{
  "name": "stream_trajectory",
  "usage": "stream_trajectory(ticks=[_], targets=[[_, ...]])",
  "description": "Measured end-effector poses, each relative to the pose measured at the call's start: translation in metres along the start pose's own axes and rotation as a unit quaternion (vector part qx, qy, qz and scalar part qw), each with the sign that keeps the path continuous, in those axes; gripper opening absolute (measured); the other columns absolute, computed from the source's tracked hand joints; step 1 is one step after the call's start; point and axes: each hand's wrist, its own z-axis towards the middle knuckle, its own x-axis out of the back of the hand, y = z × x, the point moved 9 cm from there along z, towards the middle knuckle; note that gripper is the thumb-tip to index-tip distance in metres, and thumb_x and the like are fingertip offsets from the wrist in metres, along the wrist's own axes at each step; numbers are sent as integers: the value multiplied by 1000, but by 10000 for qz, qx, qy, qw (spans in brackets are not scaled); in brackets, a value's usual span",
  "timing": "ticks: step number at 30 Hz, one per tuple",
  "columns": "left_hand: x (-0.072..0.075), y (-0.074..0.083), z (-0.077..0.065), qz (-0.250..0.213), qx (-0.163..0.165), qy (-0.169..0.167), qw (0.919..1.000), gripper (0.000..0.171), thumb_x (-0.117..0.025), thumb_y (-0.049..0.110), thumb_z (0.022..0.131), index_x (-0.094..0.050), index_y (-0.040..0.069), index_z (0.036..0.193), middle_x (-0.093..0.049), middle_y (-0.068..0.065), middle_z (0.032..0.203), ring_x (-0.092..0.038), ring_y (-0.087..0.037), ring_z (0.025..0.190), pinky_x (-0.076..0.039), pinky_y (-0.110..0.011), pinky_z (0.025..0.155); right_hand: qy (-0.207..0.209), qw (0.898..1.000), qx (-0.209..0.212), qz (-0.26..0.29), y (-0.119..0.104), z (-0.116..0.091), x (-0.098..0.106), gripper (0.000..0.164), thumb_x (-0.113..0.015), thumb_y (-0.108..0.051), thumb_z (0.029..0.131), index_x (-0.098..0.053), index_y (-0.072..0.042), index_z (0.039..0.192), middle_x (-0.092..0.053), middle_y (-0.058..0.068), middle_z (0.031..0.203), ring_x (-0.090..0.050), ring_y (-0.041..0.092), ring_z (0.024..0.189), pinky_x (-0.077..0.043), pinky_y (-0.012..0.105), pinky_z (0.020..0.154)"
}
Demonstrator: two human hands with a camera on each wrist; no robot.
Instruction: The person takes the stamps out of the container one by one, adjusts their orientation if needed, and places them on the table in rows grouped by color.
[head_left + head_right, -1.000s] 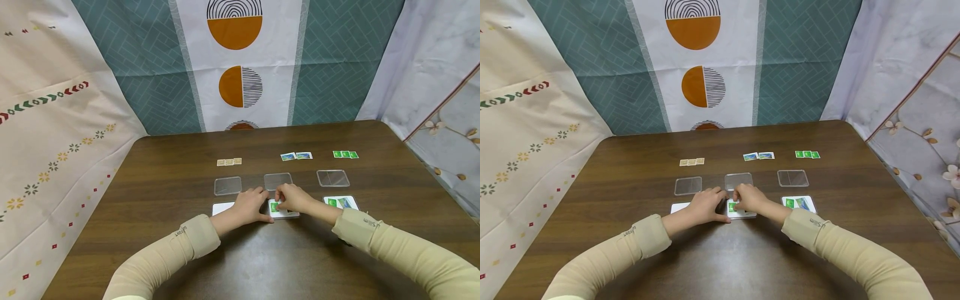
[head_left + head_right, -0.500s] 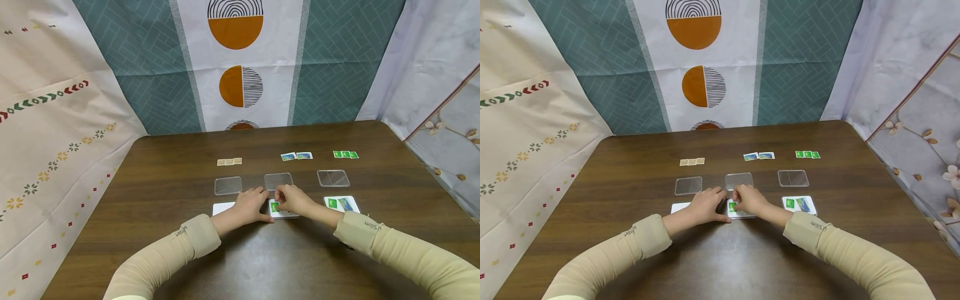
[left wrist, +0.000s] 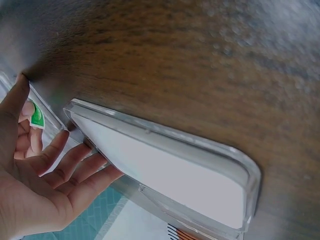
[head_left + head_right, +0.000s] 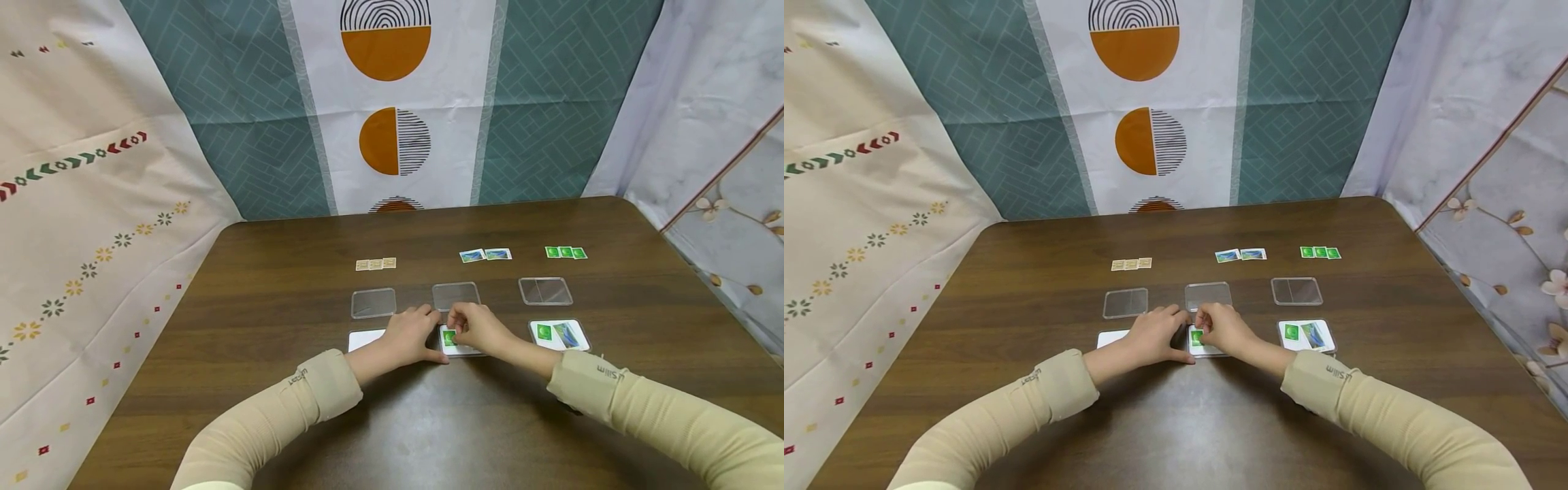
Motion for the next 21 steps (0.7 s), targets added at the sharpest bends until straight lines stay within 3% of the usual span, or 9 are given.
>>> stream_trajectory(ticks=[12, 21], targets=[[-1, 0, -1, -42, 21, 41, 10000, 67, -74, 60, 68, -60, 15, 116, -61, 0, 107, -62, -21, 93, -53, -36, 68, 12, 9998, -74, 188, 3, -1, 1, 12, -63, 9, 74, -61, -2, 79, -56, 3, 66, -45, 6, 55, -38, 19, 49], [-1, 0, -1, -5, 13, 19, 10000, 69, -73, 61, 69, -59, 14, 118, -61, -1, 109, -62, -21, 93, -54, -35, 69, -8, 9993, 64, 366, 4, 1, 4, 10, -63, 8, 75, -62, -1, 79, -57, 4, 68, -45, 7, 61, -38, 19, 51]])
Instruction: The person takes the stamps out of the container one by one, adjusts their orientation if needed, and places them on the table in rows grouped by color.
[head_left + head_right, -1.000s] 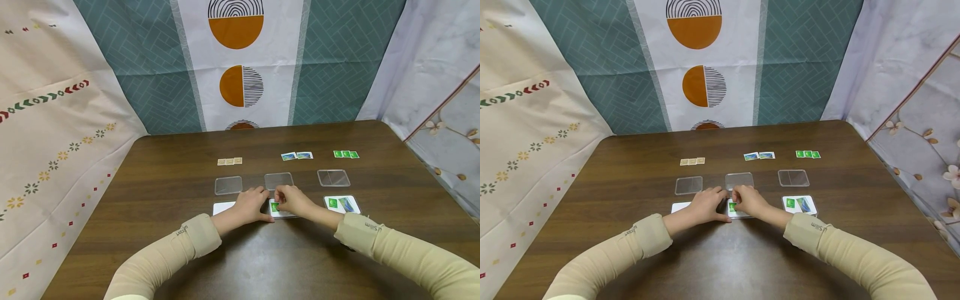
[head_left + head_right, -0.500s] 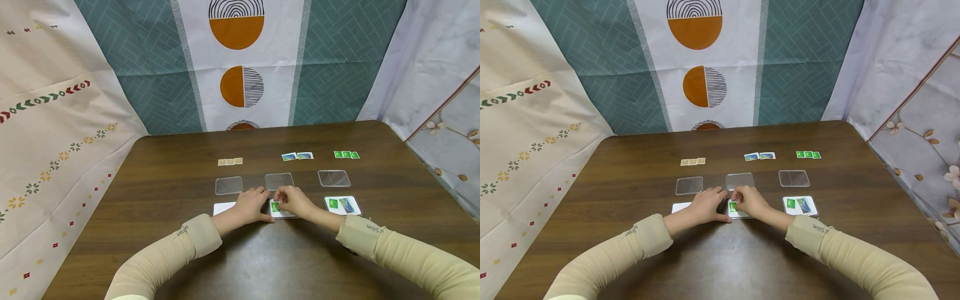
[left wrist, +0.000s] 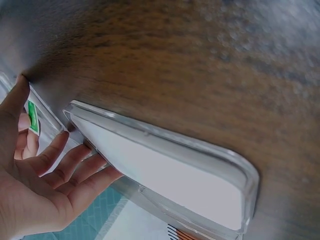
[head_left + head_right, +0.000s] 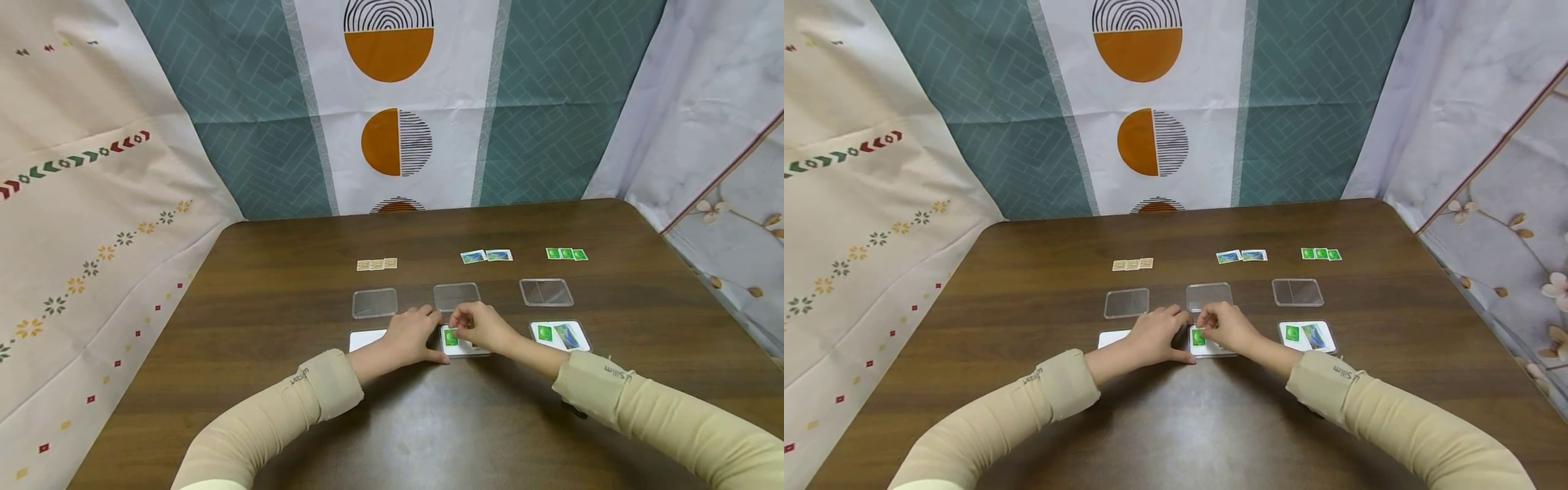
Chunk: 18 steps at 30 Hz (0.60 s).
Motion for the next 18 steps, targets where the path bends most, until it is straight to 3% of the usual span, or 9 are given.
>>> stream_trajectory(ticks=[18], targets=[[-2, 0, -1, -17, -27, 129, 9999, 68, -74, 61, 67, -60, 16, 115, -61, 0, 108, -61, -21, 92, -53, -35, 68, -176, 9992, 34, 366, 2, 0, 6, 5, -66, 5, 79, -62, 2, 82, -60, 6, 69, -47, 5, 63, -39, 19, 58]])
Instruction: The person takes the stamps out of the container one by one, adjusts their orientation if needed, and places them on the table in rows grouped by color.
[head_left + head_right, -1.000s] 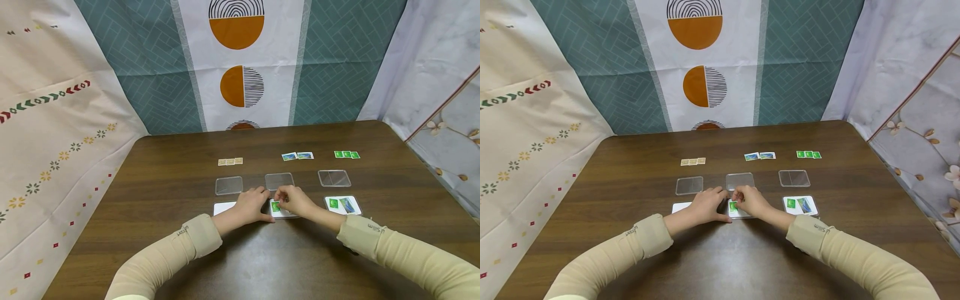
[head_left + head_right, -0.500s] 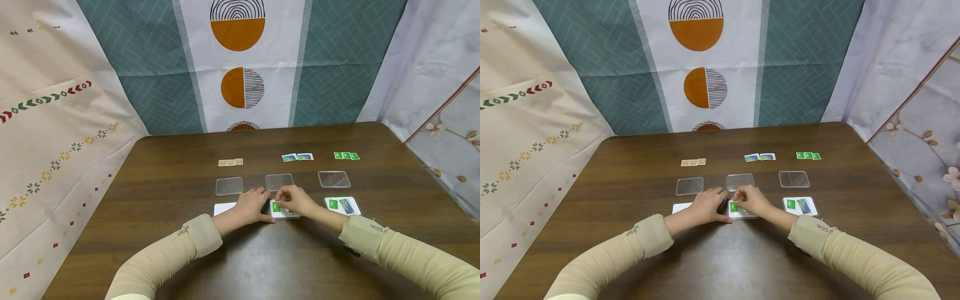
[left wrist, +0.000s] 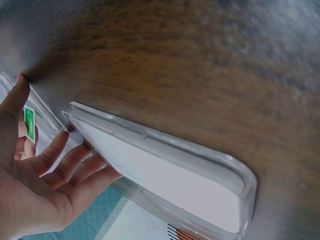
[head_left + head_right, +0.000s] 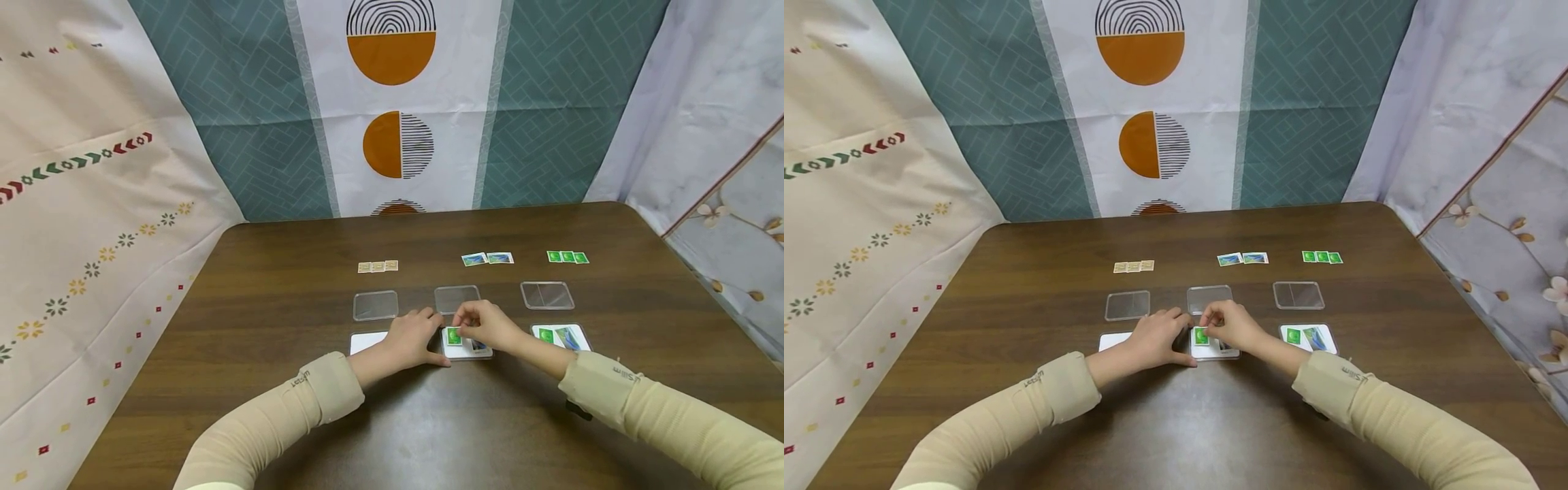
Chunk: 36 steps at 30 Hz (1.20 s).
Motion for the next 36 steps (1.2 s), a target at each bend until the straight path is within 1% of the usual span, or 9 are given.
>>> stream_trajectory(ticks=[5, 9, 15, 19, 24, 36], targets=[[-1, 0, 0, 53, 8, -29, 10000, 69, -73, 62, 67, -60, 16, 117, -61, 0, 109, -61, -20, 93, -53, -35, 69, -27, 10000, -29, -50, 2, -1, 3, 4, -65, 4, 81, -62, 3, 83, -59, 5, 69, -46, 5, 63, -39, 19, 58], [0, -1, 2, 75, 27, -36, 10000, 69, -73, 62, 67, -60, 17, 118, -61, 1, 108, -61, -20, 93, -53, -35, 68, -33, 10000, -58, 38, 3, -2, 7, 4, -64, 4, 81, -63, 3, 84, -59, 6, 72, -46, 6, 64, -39, 19, 58], [1, -1, 2, 53, 53, -79, 9999, 68, -73, 61, 68, -59, 18, 119, -61, 1, 110, -61, -20, 93, -53, -35, 70, -67, 9998, 45, 155, 5, -4, 12, 3, -63, 4, 83, -64, 2, 86, -60, 7, 74, -47, 5, 65, -40, 19, 58], [0, -1, 0, 5, 46, -46, 10000, 68, -74, 60, 67, -60, 17, 118, -61, 1, 109, -61, -19, 92, -52, -35, 70, -66, 9997, 175, 183, 6, -6, 15, 3, -63, 2, 84, -63, 4, 87, -61, 9, 74, -46, 2, 64, -41, 19, 58], [0, 0, -1, -16, 28, -27, 10000, 67, -74, 60, 67, -60, 17, 116, -61, 1, 108, -60, -19, 92, -52, -34, 70, -129, 9995, 150, 247, 8, -9, 19, 6, -64, 1, 84, -63, 5, 88, -62, 9, 74, -45, 2, 63, -39, 18, 58], [1, 0, -2, -24, 33, -9, 10000, 67, -74, 60, 68, -60, 17, 117, -61, 0, 109, -61, -20, 93, -52, -35, 71, -119, 9997, 165, 129, 14, -10, 36, 5, -64, 3, 83, -62, 6, 87, -62, 9, 73, -46, 2, 63, -39, 19, 57]])
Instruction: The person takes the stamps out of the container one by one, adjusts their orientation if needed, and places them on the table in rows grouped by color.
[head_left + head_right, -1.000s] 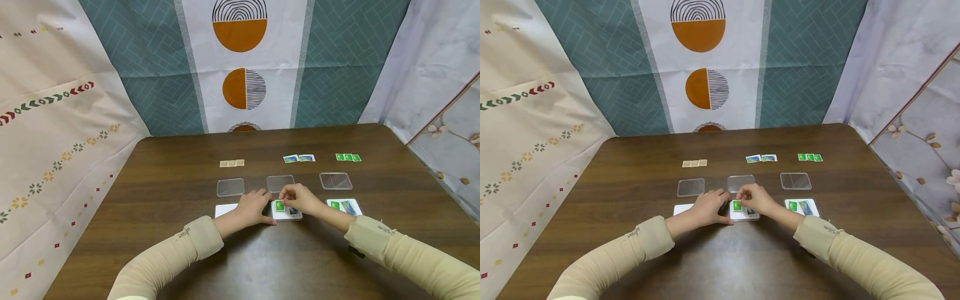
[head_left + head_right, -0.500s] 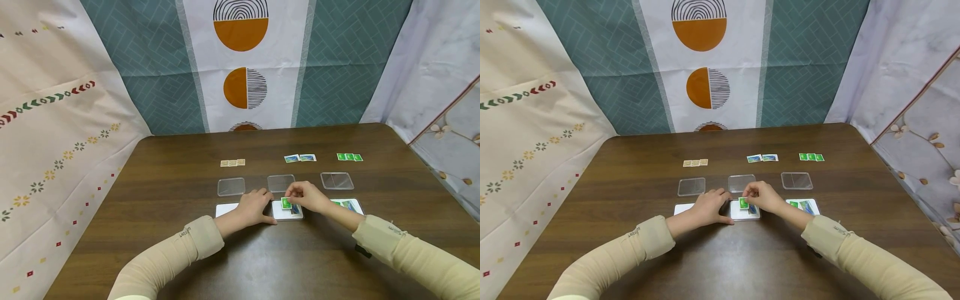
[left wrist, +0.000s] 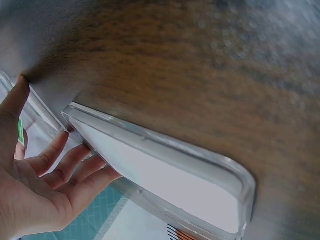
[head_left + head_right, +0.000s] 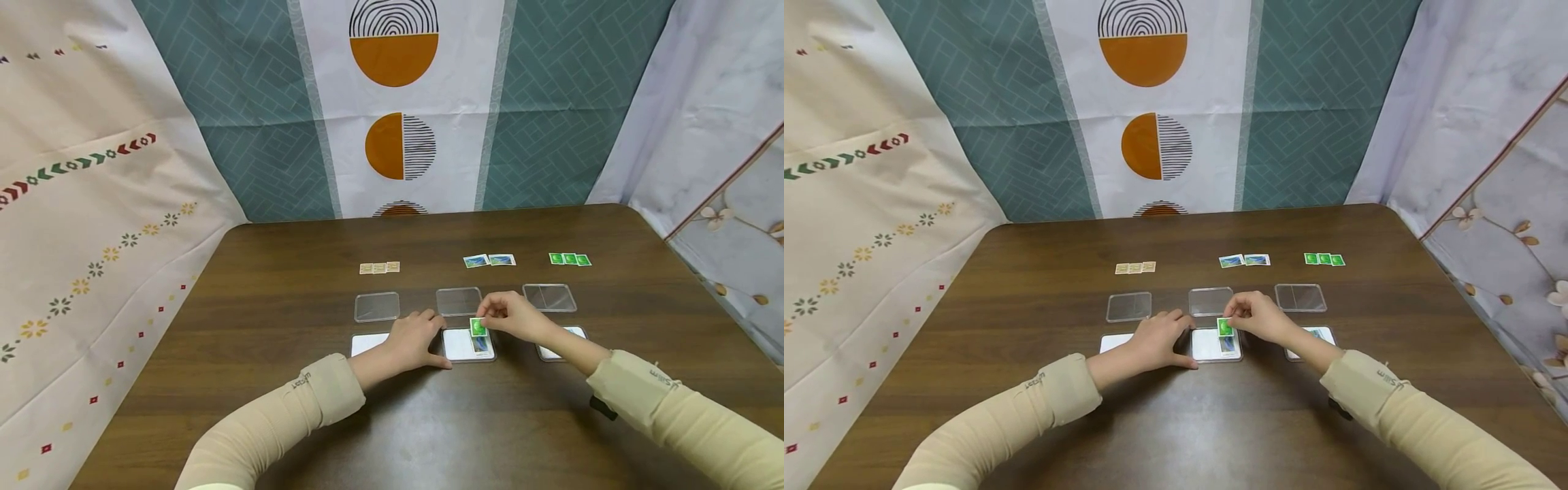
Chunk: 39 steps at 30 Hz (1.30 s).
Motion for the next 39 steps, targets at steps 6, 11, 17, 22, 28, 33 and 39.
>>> stream_trajectory(ticks=[6, 11, 17, 22, 28, 33, 39], targets=[[1, 0, 1, -30, -3, 13, 10000, 68, -74, 60, 68, -60, 16, 117, -61, 0, 110, -61, -21, 94, -52, -36, 72, 33, 9999, -43, -139, 7, 0, 12, 4, -64, 3, 84, -62, 4, 87, -62, 7, 73, -46, 2, 62, -40, 20, 57], [-1, -1, -1, -1, 24, -9, 10000, 68, -73, 60, 68, -59, 17, 118, -61, 0, 112, -61, -20, 95, -52, -36, 74, -126, 9999, -40, -45, 8, 0, 19, 6, -64, 3, 84, -61, 7, 88, -61, 10, 73, -45, 4, 61, -39, 20, 56], [-2, -1, -2, -26, 28, -10, 10000, 69, -74, 60, 68, -59, 16, 118, -61, 0, 111, -60, -21, 96, -52, -36, 73, 40, 9997, -123, -191, 11, 2, 33, 5, -65, 2, 83, -63, 4, 87, -61, 7, 74, -47, 4, 63, -40, 20, 58], [-2, -1, -1, -3, 23, -16, 10000, 69, -73, 61, 68, -60, 16, 118, -61, 0, 111, -60, -20, 96, -53, -36, 73, 102, 9991, -199, -370, 11, 2, 46, 6, -65, 0, 84, -62, 3, 89, -61, 7, 77, -48, 5, 66, -39, 21, 58], [-4, -1, -1, 8, 2, -26, 10000, 69, -73, 61, 68, -60, 16, 118, -61, 0, 111, -61, -20, 96, -53, -35, 73, 127, 9986, -242, -443, 19, 5, 61, 6, -64, 1, 85, -61, 5, 89, -62, 11, 76, -47, 4, 64, -40, 21, 58], [-4, -1, -1, -28, 20, -65, 10000, 68, -74, 60, 68, -60, 16, 118, -61, -1, 110, -61, -20, 95, -53, -36, 73, 230, 9978, -365, -497, 30, 9, 78, 7, -63, 1, 86, -60, 6, 89, -62, 12, 77, -50, 6, 65, -43, 21, 59], [-1, -1, 0, -49, 44, -66, 10000, 68, -74, 60, 68, -60, 16, 118, -61, -1, 111, -60, -21, 95, -52, -36, 73, 283, 9948, -383, -895, 42, 13, 96, 7, -63, 1, 86, -60, 6, 88, -63, 12, 76, -49, 3, 62, -43, 20, 59]])
